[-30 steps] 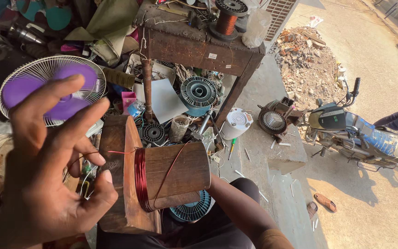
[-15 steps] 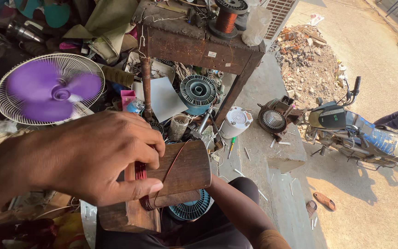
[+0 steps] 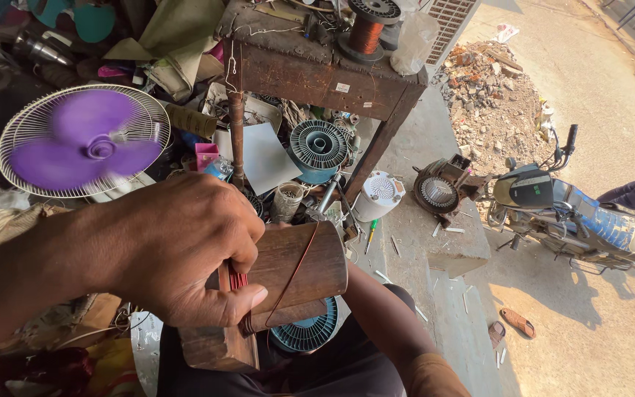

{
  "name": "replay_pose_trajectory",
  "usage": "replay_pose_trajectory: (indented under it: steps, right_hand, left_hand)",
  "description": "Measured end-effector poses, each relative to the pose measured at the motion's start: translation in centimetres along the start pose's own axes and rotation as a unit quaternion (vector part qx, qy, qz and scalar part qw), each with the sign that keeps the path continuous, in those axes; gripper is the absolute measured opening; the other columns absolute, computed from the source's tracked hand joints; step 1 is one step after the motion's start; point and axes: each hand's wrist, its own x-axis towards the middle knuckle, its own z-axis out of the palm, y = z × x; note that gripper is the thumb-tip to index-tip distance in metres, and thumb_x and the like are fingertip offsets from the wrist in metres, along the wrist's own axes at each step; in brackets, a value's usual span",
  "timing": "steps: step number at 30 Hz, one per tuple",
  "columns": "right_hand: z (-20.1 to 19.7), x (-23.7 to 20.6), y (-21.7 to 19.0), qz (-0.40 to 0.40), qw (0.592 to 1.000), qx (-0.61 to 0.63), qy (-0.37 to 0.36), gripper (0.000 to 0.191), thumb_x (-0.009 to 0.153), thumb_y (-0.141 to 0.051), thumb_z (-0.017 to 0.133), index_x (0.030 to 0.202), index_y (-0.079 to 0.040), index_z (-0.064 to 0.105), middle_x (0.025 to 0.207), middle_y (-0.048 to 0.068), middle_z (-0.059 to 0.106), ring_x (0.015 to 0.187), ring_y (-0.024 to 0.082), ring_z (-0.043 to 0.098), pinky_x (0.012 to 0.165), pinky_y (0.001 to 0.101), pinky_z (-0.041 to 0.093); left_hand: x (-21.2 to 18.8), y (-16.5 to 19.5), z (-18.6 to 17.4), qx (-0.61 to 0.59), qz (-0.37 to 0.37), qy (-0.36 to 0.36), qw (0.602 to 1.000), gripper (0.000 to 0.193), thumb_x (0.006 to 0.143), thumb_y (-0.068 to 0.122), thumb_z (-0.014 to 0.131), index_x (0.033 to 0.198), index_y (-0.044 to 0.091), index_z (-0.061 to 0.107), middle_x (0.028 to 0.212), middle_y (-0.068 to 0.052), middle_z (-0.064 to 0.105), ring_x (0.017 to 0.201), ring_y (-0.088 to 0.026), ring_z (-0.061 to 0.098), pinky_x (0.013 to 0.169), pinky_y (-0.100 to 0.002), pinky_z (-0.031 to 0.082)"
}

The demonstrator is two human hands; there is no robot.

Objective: The person winds red copper wire onto a wooden jig using a hand crank, then secures the coil with a white string and cuts the excess wire with shears.

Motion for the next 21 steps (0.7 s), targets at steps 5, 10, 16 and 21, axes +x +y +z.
replay_pose_trajectory:
  steps: [5, 10, 16, 21]
  right_hand:
    - [-5.4, 5.7, 0.0, -0.046, 0.98, 0.032, -0.192, 0.048, 0.08, -0.022, 0.081, 0.123, -0.005, 0.069, 0.104, 0.015, 0.078, 0.091, 0.027, 0.073, 0.077, 0.0378, 0.058]
    - [-11.5, 9.3, 0.5, 0.096, 0.951, -0.095, -0.278, 0.028, 0.091, -0.03, 0.072, 0.116, -0.017, 0.067, 0.093, 0.005, 0.077, 0.074, 0.025, 0.079, 0.072, 0.0359, 0.06]
    - [-16.1, 8.3, 1.3, -0.05, 0.972, -0.11, -0.203, 0.038, 0.08, -0.028, 0.085, 0.112, -0.012, 0.07, 0.092, 0.009, 0.075, 0.083, 0.028, 0.072, 0.074, 0.0428, 0.055]
    - [-19.9, 8.2, 1.5, -0.095, 0.964, -0.217, -0.117, 0.028, 0.087, -0.027, 0.083, 0.108, -0.012, 0.073, 0.092, 0.006, 0.077, 0.083, 0.022, 0.073, 0.075, 0.0384, 0.058]
  left_hand:
    - [0.4, 0.6, -0.1, 0.004, 0.009, 0.011, 1.0, 0.049, 0.075, 0.05, 0.061, 0.058, 0.005, 0.07, 0.048, -0.007, 0.055, 0.048, -0.022, 0.059, 0.053, -0.04, 0.054]
    - [0.5, 1.1, 0.0, 0.018, 0.011, 0.006, 1.0, 0.05, 0.072, 0.051, 0.062, 0.055, 0.005, 0.067, 0.048, -0.009, 0.053, 0.05, -0.025, 0.06, 0.054, -0.041, 0.053]
    - [0.3, 1.2, -0.3, 0.008, -0.008, 0.011, 1.0, 0.049, 0.071, 0.052, 0.063, 0.056, 0.005, 0.065, 0.049, -0.009, 0.052, 0.049, -0.025, 0.061, 0.052, -0.042, 0.053]
    - [0.4, 1.1, -0.2, 0.034, -0.001, -0.021, 0.999, 0.05, 0.073, 0.052, 0.061, 0.055, 0.007, 0.064, 0.045, -0.008, 0.051, 0.048, -0.024, 0.059, 0.052, -0.041, 0.053]
